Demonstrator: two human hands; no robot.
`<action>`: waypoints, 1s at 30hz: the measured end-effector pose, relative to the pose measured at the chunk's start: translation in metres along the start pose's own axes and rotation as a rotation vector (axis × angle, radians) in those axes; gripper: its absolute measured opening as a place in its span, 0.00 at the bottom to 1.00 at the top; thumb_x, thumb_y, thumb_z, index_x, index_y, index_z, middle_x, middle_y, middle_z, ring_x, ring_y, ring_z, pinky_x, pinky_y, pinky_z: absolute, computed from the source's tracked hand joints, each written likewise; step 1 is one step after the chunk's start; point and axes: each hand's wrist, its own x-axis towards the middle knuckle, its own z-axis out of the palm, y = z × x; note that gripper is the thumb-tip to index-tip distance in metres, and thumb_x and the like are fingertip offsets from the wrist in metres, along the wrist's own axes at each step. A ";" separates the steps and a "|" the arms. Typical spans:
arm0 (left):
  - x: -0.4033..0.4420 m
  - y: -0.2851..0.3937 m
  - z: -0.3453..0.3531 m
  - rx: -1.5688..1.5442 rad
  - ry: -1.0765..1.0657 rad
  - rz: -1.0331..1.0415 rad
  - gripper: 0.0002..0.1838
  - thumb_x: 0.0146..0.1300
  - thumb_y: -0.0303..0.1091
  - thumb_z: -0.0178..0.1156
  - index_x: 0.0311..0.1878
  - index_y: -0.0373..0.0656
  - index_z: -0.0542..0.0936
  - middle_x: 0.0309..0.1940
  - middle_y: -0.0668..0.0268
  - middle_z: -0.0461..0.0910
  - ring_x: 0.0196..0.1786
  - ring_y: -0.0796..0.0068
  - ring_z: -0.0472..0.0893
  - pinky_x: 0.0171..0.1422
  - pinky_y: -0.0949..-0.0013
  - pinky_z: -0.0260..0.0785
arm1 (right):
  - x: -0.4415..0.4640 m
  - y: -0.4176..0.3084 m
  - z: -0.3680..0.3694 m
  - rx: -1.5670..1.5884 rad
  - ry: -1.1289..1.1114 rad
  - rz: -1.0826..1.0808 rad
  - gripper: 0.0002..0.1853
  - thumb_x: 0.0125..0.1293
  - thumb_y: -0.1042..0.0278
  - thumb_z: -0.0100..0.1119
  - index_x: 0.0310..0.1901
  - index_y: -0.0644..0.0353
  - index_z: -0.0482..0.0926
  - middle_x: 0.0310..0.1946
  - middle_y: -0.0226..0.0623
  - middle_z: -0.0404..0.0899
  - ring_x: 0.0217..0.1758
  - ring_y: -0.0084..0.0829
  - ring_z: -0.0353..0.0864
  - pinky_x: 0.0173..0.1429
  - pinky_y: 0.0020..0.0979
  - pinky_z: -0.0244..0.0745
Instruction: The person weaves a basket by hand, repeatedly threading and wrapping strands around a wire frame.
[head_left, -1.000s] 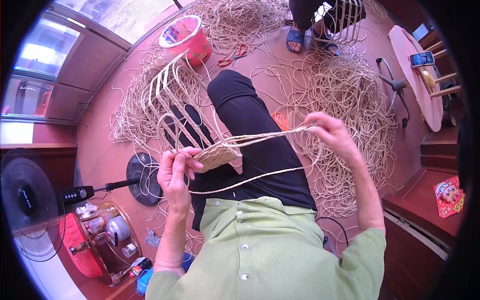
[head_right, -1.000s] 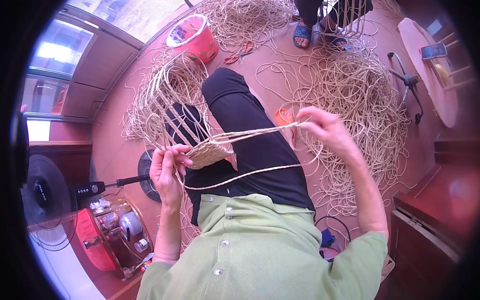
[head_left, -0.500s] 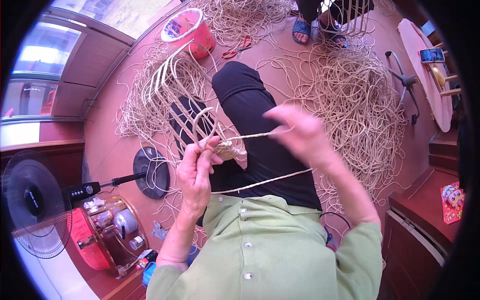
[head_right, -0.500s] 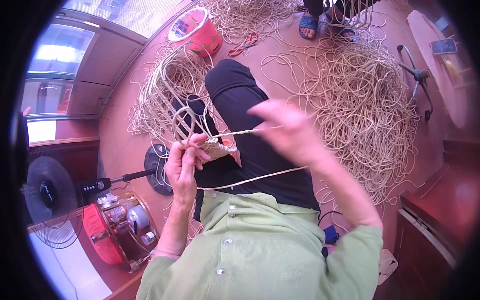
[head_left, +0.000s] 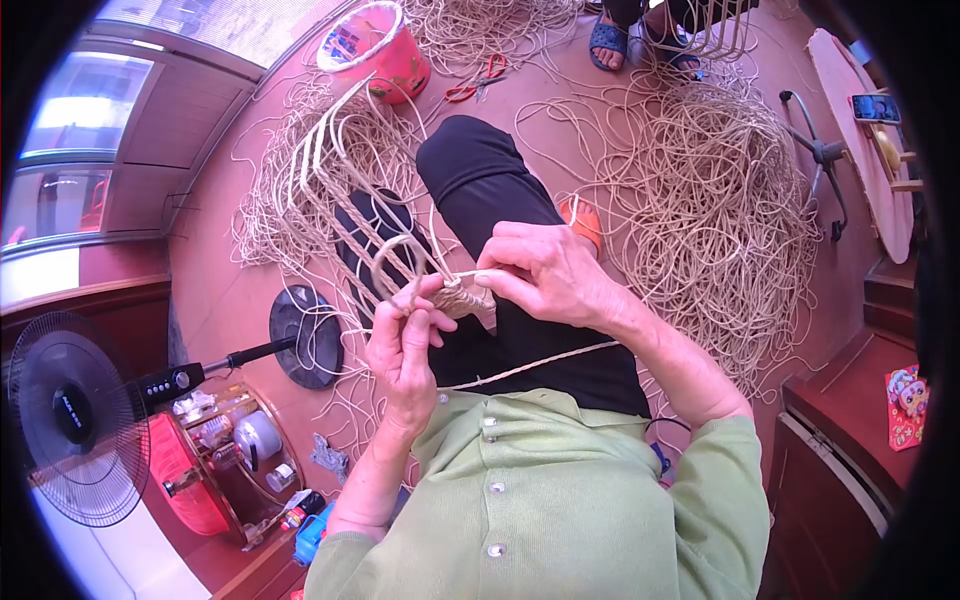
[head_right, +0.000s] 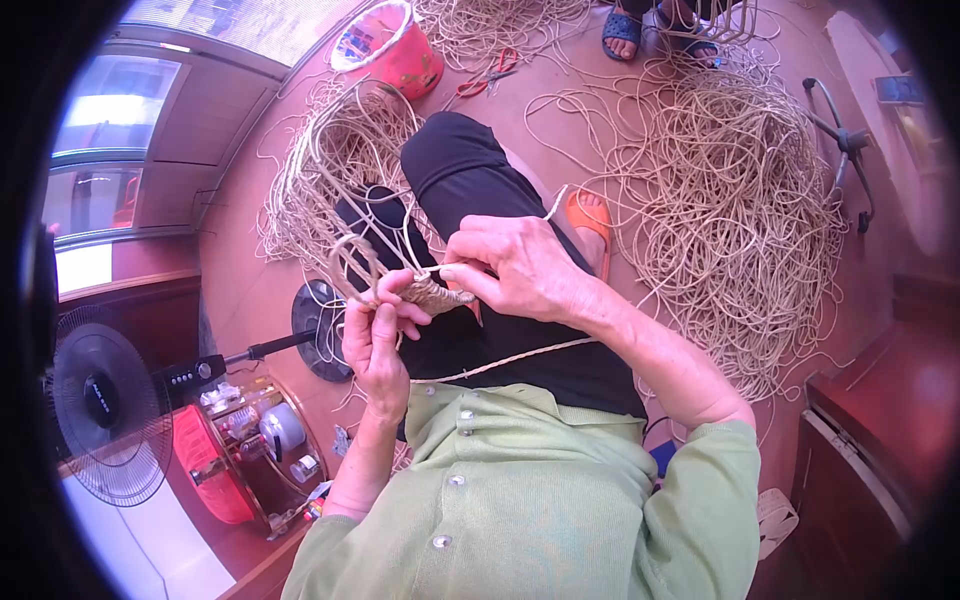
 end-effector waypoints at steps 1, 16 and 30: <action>-0.002 -0.002 0.001 0.039 -0.001 0.041 0.07 0.78 0.29 0.48 0.48 0.37 0.74 0.57 0.53 0.81 0.37 0.79 0.82 0.38 0.77 0.72 | -0.003 0.000 0.002 0.004 0.038 -0.031 0.09 0.66 0.64 0.64 0.34 0.61 0.82 0.28 0.35 0.77 0.31 0.36 0.81 0.34 0.36 0.72; 0.004 0.025 0.005 0.198 -0.076 0.037 0.08 0.79 0.33 0.47 0.45 0.41 0.74 0.58 0.50 0.81 0.23 0.88 0.73 0.25 0.84 0.59 | -0.001 -0.033 0.006 0.437 0.107 0.220 0.17 0.74 0.64 0.54 0.28 0.66 0.79 0.18 0.34 0.75 0.20 0.21 0.75 0.26 0.30 0.68; 0.028 0.036 0.004 -0.059 0.077 -0.364 0.10 0.71 0.21 0.55 0.49 0.43 0.66 0.45 0.48 0.84 0.16 0.86 0.69 0.16 0.85 0.58 | 0.064 0.006 0.000 0.019 0.006 -0.072 0.12 0.66 0.61 0.61 0.30 0.59 0.84 0.27 0.40 0.83 0.30 0.41 0.85 0.36 0.40 0.78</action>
